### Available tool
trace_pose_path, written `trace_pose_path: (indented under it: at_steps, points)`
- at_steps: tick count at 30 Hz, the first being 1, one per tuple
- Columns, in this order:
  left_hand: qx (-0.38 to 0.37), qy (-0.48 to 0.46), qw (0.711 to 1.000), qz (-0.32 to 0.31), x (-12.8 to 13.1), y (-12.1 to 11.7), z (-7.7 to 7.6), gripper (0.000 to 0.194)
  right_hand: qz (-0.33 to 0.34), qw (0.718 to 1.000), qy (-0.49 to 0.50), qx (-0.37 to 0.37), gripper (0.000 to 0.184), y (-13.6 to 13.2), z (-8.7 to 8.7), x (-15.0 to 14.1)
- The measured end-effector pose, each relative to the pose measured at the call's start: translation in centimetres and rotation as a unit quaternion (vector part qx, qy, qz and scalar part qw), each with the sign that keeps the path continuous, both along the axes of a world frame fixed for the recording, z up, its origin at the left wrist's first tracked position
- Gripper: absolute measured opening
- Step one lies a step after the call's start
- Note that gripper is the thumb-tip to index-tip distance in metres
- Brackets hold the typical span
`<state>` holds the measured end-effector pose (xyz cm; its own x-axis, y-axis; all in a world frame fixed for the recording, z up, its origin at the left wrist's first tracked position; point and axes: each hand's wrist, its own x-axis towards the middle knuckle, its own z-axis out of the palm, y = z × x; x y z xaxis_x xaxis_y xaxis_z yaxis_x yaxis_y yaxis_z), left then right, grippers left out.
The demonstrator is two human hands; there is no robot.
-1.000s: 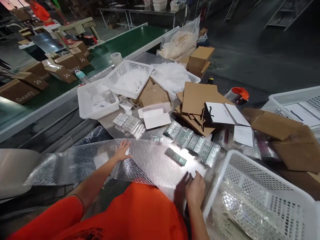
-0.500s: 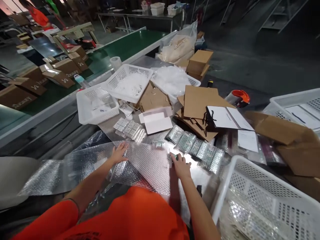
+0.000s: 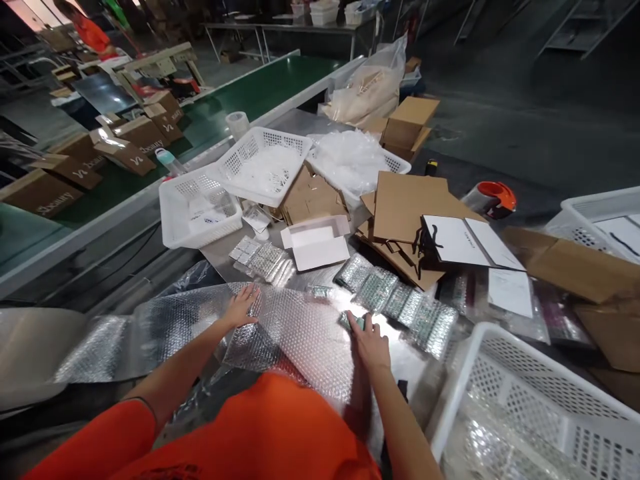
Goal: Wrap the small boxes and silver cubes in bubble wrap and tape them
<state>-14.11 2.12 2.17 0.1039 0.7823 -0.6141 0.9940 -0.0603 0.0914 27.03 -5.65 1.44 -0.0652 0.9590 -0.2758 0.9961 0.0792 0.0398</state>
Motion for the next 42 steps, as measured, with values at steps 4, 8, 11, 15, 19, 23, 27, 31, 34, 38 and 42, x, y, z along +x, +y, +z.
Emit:
trace_pose_path:
  at_steps: [4, 8, 11, 15, 19, 23, 27, 31, 34, 38, 42]
  points:
    - [0.039, -0.007, 0.999, 0.0, 0.5, -0.3, 0.3, 0.099, -0.006, 1.0, 0.006, 0.014, 0.049, 0.0, -0.3, 0.5]
    - [0.068, -0.006, 0.998, -0.003, 0.9, -0.8, 0.5, 0.095, -0.004, 1.0, -0.008, 0.013, 0.05, 0.1, -0.3, -0.6]
    - [0.074, 0.0, 0.997, -0.002, 1.2, -0.8, 0.8, 0.094, 0.01, 1.0, -0.015, 0.004, 0.056, 0.3, -0.1, -1.6]
    - [0.038, 0.006, 0.999, 0.014, 1.4, -0.3, 1.1, 0.101, -0.011, 1.0, 0.002, 0.01, 0.053, 0.7, 0.1, -2.4]
    - [0.01, 0.016, 1.0, -0.002, 1.2, 0.1, 1.3, 0.108, -0.041, 0.999, -0.001, 0.014, 0.051, 0.4, 0.0, -1.4]
    - [0.0, 0.021, 1.0, -0.005, 1.9, -0.3, 0.8, 0.109, -0.052, 0.998, -0.034, 0.022, 0.052, -1.0, -0.5, 2.2]
    - [-0.002, 0.012, 1.0, -0.002, 4.2, -1.5, -0.4, 0.115, -0.051, 0.998, -0.028, 0.038, 0.051, -1.6, -0.3, 4.9]
    - [0.042, -0.001, 0.999, -0.017, 6.3, -2.8, -1.5, 0.111, -0.12, 0.983, 0.004, 0.136, 0.051, -2.9, 1.7, 4.2]
    - [0.101, 0.021, 0.995, -0.015, 7.2, -3.7, -1.6, 0.107, -0.245, 0.955, 0.029, 0.162, 0.047, -6.4, 3.2, 2.6]
    - [0.169, 0.051, 0.984, 0.01, 8.0, -5.0, -1.2, 0.098, -0.366, 0.928, 0.028, 0.06, 0.042, -12.7, 2.8, 0.3]
    - [0.16, 0.017, 0.987, -0.006, 8.9, -6.5, -1.3, 0.083, -0.454, 0.887, 0.079, -0.02, 0.051, -15.2, 0.7, -0.7]
